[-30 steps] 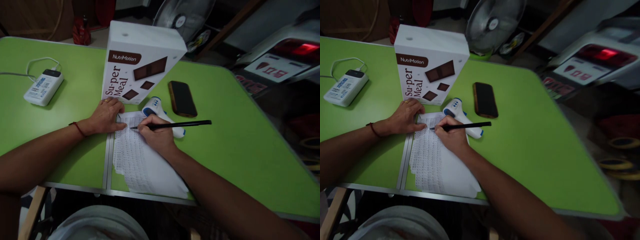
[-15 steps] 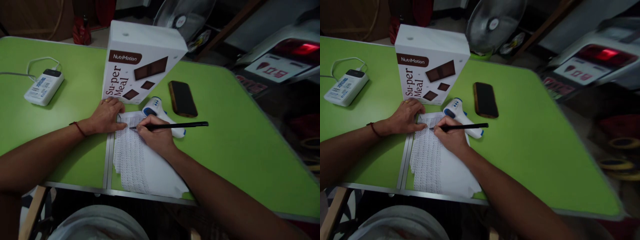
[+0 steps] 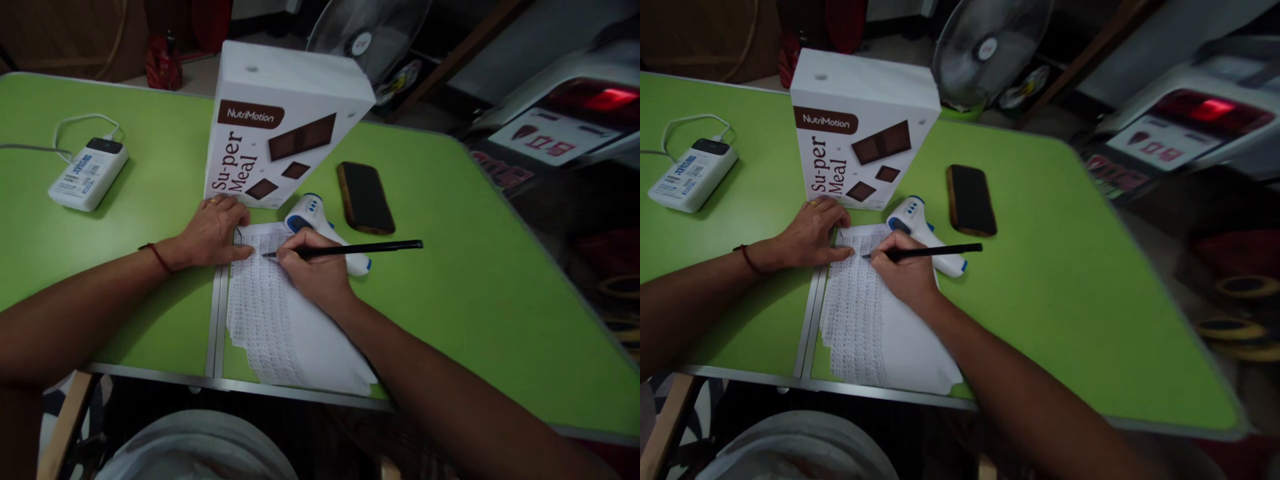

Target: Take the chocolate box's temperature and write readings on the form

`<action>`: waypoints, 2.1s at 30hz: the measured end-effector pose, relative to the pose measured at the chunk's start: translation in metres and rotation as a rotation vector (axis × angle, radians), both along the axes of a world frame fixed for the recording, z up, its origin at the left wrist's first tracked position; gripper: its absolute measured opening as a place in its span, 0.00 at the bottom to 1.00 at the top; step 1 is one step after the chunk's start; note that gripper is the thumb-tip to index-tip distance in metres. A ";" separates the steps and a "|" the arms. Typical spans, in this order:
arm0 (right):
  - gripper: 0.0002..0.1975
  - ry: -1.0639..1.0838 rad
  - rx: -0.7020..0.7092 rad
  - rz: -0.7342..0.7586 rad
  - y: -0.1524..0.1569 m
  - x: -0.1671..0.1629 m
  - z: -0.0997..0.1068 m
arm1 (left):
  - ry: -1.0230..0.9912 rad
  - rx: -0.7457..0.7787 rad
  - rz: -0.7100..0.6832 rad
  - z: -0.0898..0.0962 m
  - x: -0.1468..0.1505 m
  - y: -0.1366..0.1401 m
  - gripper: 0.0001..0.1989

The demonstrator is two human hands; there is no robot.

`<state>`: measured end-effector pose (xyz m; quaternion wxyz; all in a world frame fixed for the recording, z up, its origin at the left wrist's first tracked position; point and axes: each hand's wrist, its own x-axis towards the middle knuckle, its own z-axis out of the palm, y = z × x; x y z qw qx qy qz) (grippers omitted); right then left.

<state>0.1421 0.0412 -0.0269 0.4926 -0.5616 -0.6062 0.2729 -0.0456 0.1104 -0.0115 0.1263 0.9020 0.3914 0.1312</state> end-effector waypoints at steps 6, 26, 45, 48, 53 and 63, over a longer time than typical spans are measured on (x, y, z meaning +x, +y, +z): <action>0.05 -0.016 -0.030 0.026 0.000 0.000 0.001 | -0.010 0.017 -0.007 -0.002 0.000 0.001 0.19; 0.06 0.003 -0.009 0.005 -0.001 0.000 0.001 | -0.028 0.027 -0.022 -0.003 -0.001 0.002 0.18; 0.06 -0.011 0.016 0.026 0.000 0.004 -0.004 | -0.003 0.010 -0.009 -0.003 -0.001 0.002 0.19; 0.06 -0.013 0.036 0.025 0.000 0.004 -0.007 | -0.004 0.025 -0.015 -0.004 -0.001 0.001 0.20; 0.06 -0.060 0.091 0.068 -0.001 0.004 -0.012 | 0.056 0.005 0.007 -0.002 -0.001 -0.007 0.21; 0.07 -0.071 0.064 0.043 0.005 -0.001 -0.015 | 0.082 0.026 0.017 -0.004 -0.003 -0.006 0.20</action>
